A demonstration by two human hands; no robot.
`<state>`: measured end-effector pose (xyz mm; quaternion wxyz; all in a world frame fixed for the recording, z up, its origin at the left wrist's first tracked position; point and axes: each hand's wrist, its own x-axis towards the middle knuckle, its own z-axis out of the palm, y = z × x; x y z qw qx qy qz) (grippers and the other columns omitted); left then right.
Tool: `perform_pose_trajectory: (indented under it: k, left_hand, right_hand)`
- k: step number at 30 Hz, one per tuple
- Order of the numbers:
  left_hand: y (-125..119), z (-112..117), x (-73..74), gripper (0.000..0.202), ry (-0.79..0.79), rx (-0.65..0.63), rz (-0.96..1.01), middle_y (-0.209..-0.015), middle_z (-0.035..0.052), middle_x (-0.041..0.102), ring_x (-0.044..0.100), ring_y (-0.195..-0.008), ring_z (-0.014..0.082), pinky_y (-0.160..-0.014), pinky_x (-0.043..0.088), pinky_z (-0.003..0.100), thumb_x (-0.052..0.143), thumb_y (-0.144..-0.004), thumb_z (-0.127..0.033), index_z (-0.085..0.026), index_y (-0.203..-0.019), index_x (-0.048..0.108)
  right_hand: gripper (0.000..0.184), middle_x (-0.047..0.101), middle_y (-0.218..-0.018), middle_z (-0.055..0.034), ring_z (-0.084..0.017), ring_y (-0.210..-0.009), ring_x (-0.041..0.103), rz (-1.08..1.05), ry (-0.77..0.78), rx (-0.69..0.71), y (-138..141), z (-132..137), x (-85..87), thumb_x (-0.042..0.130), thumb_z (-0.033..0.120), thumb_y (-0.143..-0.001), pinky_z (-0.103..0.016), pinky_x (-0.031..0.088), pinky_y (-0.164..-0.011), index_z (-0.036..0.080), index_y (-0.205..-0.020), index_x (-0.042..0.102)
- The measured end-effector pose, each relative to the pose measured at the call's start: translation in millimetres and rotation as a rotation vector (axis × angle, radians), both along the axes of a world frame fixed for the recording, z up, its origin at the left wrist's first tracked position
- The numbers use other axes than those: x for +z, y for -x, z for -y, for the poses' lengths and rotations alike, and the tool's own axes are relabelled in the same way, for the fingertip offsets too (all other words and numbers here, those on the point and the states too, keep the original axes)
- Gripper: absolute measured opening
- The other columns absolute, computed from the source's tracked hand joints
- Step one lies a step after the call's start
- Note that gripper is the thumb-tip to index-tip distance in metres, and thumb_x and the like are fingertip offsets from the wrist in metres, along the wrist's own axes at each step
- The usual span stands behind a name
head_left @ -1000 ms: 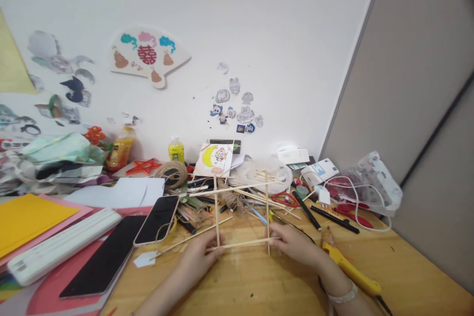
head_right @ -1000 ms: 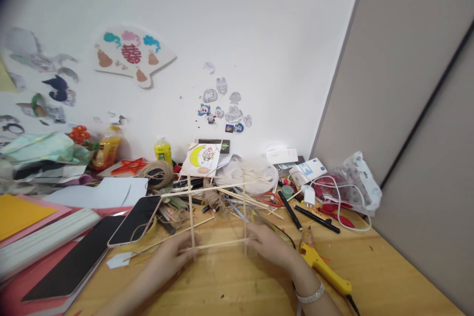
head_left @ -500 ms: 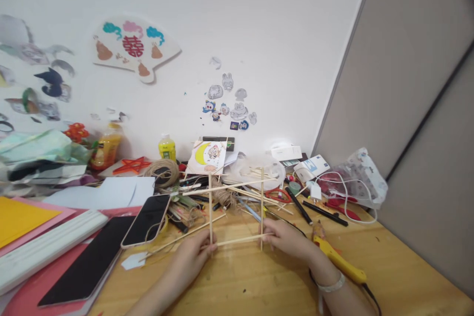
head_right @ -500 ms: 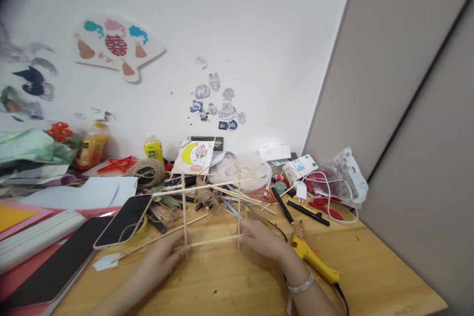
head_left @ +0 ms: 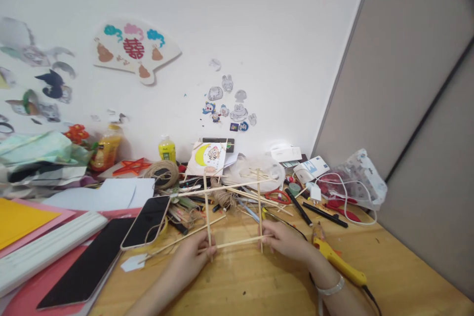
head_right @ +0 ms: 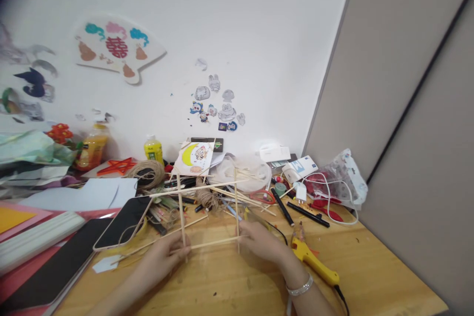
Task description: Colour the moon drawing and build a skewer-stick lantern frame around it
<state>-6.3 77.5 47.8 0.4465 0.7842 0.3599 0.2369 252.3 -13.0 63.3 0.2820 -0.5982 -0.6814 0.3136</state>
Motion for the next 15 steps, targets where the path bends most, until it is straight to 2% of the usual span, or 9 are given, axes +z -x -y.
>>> perform_pose_trajectory:
  k: [4, 6, 9, 12, 15]
  left_hand:
    - [9, -2, 12.1, 0.028, 0.036, -0.035, -0.035, -0.062, 0.0014, 0.06, 0.058, -0.064, 0.0211, -0.062, 0.042, 0.03, 0.058, -0.072, -0.045, -0.018, -0.066, 0.057]
    - [15, -5, 19.3, 0.038, 0.102, -0.019, 0.086, -0.069, 0.0042, 0.066, 0.062, -0.069, 0.0237, -0.067, 0.045, 0.033, 0.064, -0.069, -0.053, -0.016, -0.078, 0.064]
    - [23, -14, 23.9, 0.059, 0.307, 0.108, 0.444, -0.08, 0.0062, 0.071, 0.067, -0.073, 0.0249, -0.07, 0.05, 0.036, 0.068, -0.066, -0.061, -0.017, -0.104, 0.06]
    - [27, -22, 19.5, 0.056, 0.418, 0.264, 0.67, -0.075, 0.0044, 0.071, 0.066, -0.058, 0.0203, -0.06, 0.051, 0.034, 0.069, -0.066, -0.061, -0.018, -0.1, 0.057]
    - [25, -27, 12.7, 0.055, 0.47, 0.317, 0.692, -0.065, 0.0008, 0.068, 0.062, -0.048, 0.0166, -0.05, 0.049, 0.029, 0.076, -0.06, -0.056, -0.018, -0.094, 0.056]
  right_hand:
    - [0.006, 0.06, -0.071, 0.0033, -0.012, -0.061, 0.052, -0.017, 0.0, 0.052, -2, 1, -5.1, 0.05, 0.018, -0.077, -0.022, 0.038, -0.057, 0.02, -0.072, 0.048]
    - [0.007, 0.059, -0.07, 0.0032, -0.012, -0.061, 0.053, -0.016, 0.026, 0.086, -1, 2, -6.8, 0.052, 0.019, -0.076, -0.021, 0.038, -0.056, 0.02, -0.07, 0.048]
    - [0.011, 0.062, -0.07, 0.0016, -0.012, -0.059, 0.055, -0.06, 0.099, 0.138, 3, 4, -10.0, 0.056, 0.026, -0.076, -0.02, 0.039, -0.052, 0.02, -0.071, 0.048]
    - [0.018, 0.063, -0.067, 0.0013, -0.012, -0.055, 0.056, -0.178, 0.19, 0.18, 6, 5, -14.1, 0.059, 0.035, -0.076, -0.02, 0.039, -0.05, 0.019, -0.075, 0.051]
    - [0.031, 0.063, -0.067, 0.0011, -0.011, -0.056, 0.057, -0.283, 0.237, 0.236, 8, 5, -15.9, 0.066, 0.046, -0.072, -0.02, 0.04, -0.052, 0.018, -0.079, 0.056]
